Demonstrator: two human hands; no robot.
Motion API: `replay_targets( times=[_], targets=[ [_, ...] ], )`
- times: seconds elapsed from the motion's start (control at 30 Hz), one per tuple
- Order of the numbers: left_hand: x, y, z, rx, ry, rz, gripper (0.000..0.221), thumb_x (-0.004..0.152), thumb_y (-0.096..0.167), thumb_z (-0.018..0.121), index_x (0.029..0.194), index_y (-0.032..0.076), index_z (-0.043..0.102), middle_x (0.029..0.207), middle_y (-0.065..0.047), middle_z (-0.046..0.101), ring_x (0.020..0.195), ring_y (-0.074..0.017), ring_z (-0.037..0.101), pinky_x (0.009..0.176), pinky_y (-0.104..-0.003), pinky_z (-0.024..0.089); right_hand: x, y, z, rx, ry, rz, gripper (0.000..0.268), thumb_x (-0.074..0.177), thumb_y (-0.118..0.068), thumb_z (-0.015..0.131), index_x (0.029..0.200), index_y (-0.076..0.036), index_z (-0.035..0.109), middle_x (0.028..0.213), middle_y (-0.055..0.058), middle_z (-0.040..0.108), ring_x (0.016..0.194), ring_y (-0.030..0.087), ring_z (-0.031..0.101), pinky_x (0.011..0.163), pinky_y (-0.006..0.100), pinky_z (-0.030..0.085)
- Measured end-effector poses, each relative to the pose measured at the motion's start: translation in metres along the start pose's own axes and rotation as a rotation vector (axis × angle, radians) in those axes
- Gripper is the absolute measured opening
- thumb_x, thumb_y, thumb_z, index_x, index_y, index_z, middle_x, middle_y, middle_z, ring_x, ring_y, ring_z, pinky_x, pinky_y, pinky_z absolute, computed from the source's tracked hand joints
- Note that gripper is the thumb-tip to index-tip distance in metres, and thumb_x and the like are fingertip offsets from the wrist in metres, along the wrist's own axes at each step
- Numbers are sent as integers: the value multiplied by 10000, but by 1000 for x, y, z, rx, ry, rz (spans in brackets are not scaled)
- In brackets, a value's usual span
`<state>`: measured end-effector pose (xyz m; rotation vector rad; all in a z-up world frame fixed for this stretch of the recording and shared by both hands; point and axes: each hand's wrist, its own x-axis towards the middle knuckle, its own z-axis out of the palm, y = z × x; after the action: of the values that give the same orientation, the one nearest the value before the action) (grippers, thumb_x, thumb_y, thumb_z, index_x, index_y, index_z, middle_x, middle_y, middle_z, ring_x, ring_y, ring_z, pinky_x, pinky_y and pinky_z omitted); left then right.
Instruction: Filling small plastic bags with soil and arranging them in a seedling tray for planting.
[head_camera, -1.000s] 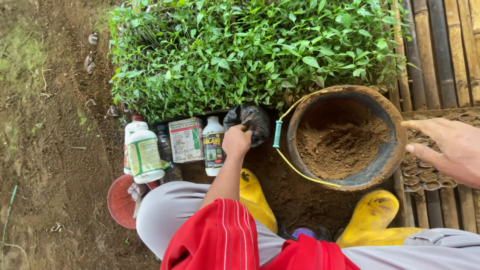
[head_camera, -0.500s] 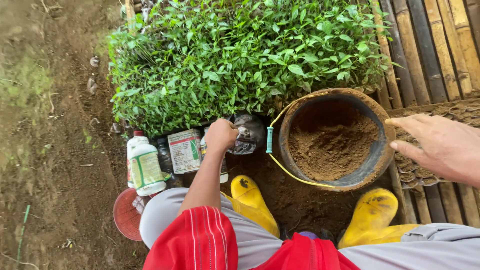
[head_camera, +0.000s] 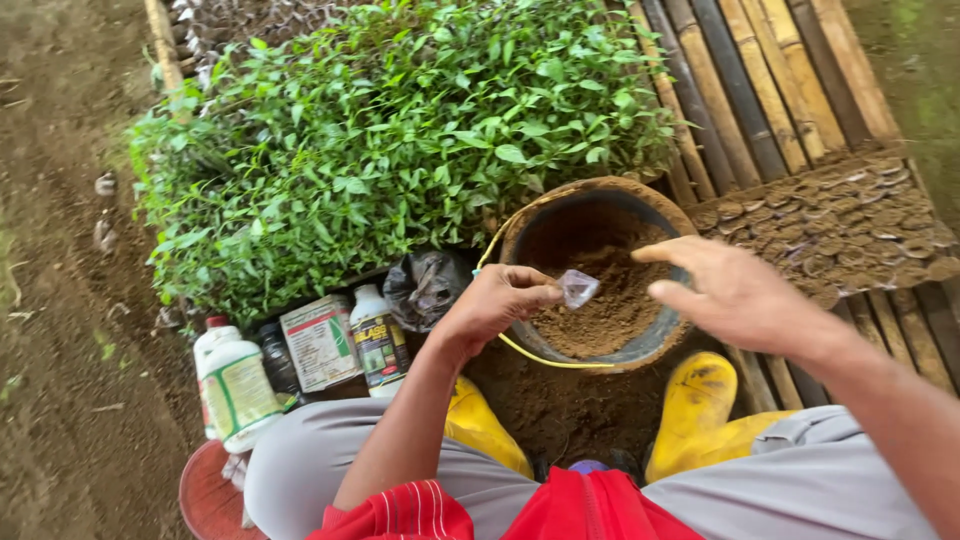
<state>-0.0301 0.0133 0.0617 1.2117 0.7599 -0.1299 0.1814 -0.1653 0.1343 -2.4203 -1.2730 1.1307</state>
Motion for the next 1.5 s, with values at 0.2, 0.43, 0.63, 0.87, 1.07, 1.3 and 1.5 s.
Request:
replay_targets(
  times=[0.2,0.43,0.63,0.87,1.07,1.3,1.5],
  targets=[
    [8,-4,31,-70,-138,120,222,863,165,805,997,-8,771,754,-43,691,671,-60,546,602,-194,445,9,-8,36,475,-7,-61,284,931,-222,662,1137,-53,762,1331,95,699,1282,233,632,1044,408,510],
    [8,8,31,-126,58,129,372,979,417,703,880,66,773,669,-49,680,607,-90,611,547,-198,425,7,-8,18,569,112,62,284,1012,-254,624,1100,-24,766,1194,90,731,1111,198,702,966,377,548],
    [10,9,43,-109,138,297,301,904,246,797,1139,62,755,948,-56,736,772,-64,629,673,-200,535,7,-17,20,466,90,12,379,1055,-308,551,953,-6,756,1187,160,744,1182,308,683,1026,487,495],
    [23,-8,44,143,222,448,191,819,187,841,999,134,804,980,-13,715,750,-81,644,656,-217,523,8,-19,25,455,55,-10,381,1042,-345,566,956,-29,760,1161,165,757,1207,335,674,1070,499,465],
    [19,-4,41,152,259,413,145,874,226,803,983,130,797,895,-11,709,768,-83,636,692,-257,528,6,-19,22,476,120,8,284,976,-313,673,1019,-48,766,1136,135,756,1209,287,659,1084,498,445],
    [19,-6,43,119,223,474,109,934,185,748,1008,110,774,920,-49,703,788,-106,625,691,-283,523,6,-20,21,447,171,47,300,989,-303,639,1023,-41,780,1184,153,762,1233,342,658,1084,502,444],
    [9,7,48,144,305,604,190,884,160,799,1057,99,748,992,-65,684,803,-134,646,695,-273,528,6,-18,23,470,159,51,315,1013,-301,596,986,-45,779,1189,155,769,1233,349,663,1083,520,446]
  ],
)
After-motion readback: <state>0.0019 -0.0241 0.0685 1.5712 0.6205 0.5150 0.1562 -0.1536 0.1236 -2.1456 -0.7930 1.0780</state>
